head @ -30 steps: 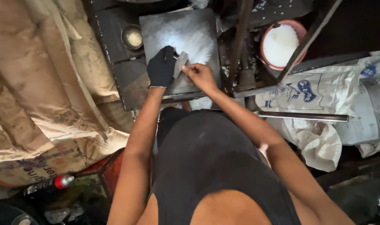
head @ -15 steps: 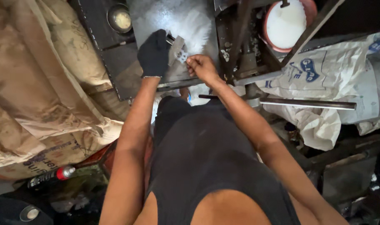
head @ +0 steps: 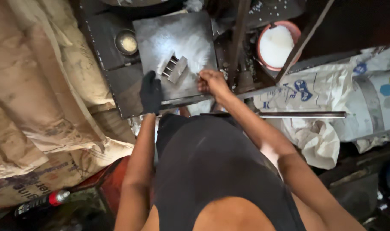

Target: The person operates a manual press machine by turning a crank to process white granular material. They repeatedly remove a metal mold from the press, empty its contents onto a metal tray, and reinsert the mold to continue the cycle.

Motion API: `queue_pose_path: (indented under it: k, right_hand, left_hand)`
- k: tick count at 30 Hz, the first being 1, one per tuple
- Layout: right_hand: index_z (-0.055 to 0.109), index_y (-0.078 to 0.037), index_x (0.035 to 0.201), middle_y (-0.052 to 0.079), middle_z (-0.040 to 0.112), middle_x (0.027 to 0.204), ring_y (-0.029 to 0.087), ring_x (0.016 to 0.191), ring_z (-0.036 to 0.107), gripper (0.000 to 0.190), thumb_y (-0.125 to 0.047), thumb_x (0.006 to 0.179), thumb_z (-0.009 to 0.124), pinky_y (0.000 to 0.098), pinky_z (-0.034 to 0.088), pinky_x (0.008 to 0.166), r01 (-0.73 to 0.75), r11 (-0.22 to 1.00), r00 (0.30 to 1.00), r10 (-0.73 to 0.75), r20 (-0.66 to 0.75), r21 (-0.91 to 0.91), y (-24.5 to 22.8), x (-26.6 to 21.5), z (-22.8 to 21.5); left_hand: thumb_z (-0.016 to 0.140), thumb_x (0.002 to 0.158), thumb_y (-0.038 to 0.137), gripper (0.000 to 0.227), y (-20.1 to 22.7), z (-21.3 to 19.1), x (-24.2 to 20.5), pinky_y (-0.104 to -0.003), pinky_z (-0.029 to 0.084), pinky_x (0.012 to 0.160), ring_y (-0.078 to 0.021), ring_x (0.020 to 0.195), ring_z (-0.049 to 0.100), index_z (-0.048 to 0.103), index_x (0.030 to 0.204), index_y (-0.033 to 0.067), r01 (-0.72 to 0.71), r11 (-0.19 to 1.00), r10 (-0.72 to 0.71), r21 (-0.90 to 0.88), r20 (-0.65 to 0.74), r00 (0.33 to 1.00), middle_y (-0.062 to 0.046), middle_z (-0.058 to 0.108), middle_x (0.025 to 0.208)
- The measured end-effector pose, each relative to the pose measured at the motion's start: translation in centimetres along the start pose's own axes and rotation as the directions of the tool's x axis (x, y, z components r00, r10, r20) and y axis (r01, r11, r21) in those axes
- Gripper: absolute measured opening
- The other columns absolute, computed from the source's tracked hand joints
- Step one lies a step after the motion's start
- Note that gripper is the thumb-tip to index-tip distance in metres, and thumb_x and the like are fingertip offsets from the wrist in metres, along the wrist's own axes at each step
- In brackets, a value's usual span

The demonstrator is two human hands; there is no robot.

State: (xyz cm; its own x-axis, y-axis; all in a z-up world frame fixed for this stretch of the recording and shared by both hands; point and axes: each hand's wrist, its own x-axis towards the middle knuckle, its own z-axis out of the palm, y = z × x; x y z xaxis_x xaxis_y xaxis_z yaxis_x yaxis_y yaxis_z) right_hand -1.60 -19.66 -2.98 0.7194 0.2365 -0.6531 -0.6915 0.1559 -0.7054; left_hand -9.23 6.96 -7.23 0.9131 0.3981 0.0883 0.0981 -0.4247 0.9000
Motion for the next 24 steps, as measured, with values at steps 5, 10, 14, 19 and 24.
queue_pose_path:
  k: [5, 10, 14, 19, 24]
  right_hand:
    - [0.065, -0.003, 0.111, 0.007, 0.072, 0.089, 0.018, 0.078, 0.070, 0.020, -0.021, 0.104, 0.059, 0.0341, 0.059, 0.068, 0.365, 0.923, 0.917, -0.380, 0.123, 0.124, -9.9, 7.7, 6.5]
    - [0.063, -0.005, 0.135, 0.009, 0.070, 0.122, 0.021, 0.112, 0.071, 0.031, -0.008, 0.104, 0.060, 0.0379, 0.059, 0.101, 0.783, 0.301, 0.593, -0.627, 0.506, -0.544, -12.9, 7.0, 9.6]
    - [0.056, -0.003, 0.138, 0.022, 0.051, 0.146, 0.046, 0.139, 0.040, 0.079, 0.000, 0.060, 0.065, 0.0569, 0.034, 0.106, 0.713, -0.406, 0.543, -0.198, 0.816, -0.572, -10.9, 2.4, 8.8]
    - [0.061, -0.008, 0.129, 0.010, 0.061, 0.134, 0.032, 0.137, 0.050, 0.041, -0.006, 0.089, 0.059, 0.0537, 0.034, 0.119, 0.652, -0.593, 0.489, -0.149, 0.860, -0.473, -11.0, 1.6, 9.9]
    - [0.062, -0.012, 0.123, 0.006, 0.064, 0.123, 0.028, 0.131, 0.054, 0.027, -0.012, 0.096, 0.059, 0.0532, 0.031, 0.125, 0.591, -0.614, 0.572, -0.138, 0.808, -0.523, -10.8, 1.3, 9.7]
  left_hand:
    - [0.083, 0.074, 0.022, 0.086, 2.5, -0.1, -0.5, -0.039, 0.056, 0.096, -0.0309, 0.114, 0.066, 0.045, 0.148, 0.0023, 0.095, 0.994, -0.083, -0.051, 0.199, 0.977, -0.020, 0.060, 0.137]
    - [0.096, 0.059, 0.048, 0.113, 5.6, -0.4, 0.5, -0.048, 0.049, 0.101, -0.0401, 0.120, 0.061, 0.045, 0.146, -0.0035, -0.192, 0.950, 0.157, 0.246, 0.157, 0.975, -0.024, 0.061, 0.134]
    - [0.096, 0.058, 0.054, 0.115, 7.3, 0.0, 0.8, -0.049, 0.049, 0.095, -0.0399, 0.113, 0.063, 0.048, 0.143, -0.0057, -0.158, 0.955, 0.141, 0.252, 0.082, 0.987, -0.023, 0.063, 0.126]
    - [0.093, 0.065, 0.046, 0.076, 8.5, 0.4, 1.7, -0.047, 0.053, 0.086, -0.0354, 0.098, 0.067, 0.061, 0.120, 0.0055, -0.069, 0.947, 0.065, 0.315, 0.023, 0.998, -0.015, 0.068, 0.106]
    - [0.087, 0.073, 0.033, 0.038, 8.9, 1.4, 1.4, -0.048, 0.053, 0.084, -0.0363, 0.095, 0.068, 0.071, 0.103, 0.0147, 0.060, 0.896, -0.109, 0.440, 0.088, 0.990, -0.014, 0.070, 0.100]
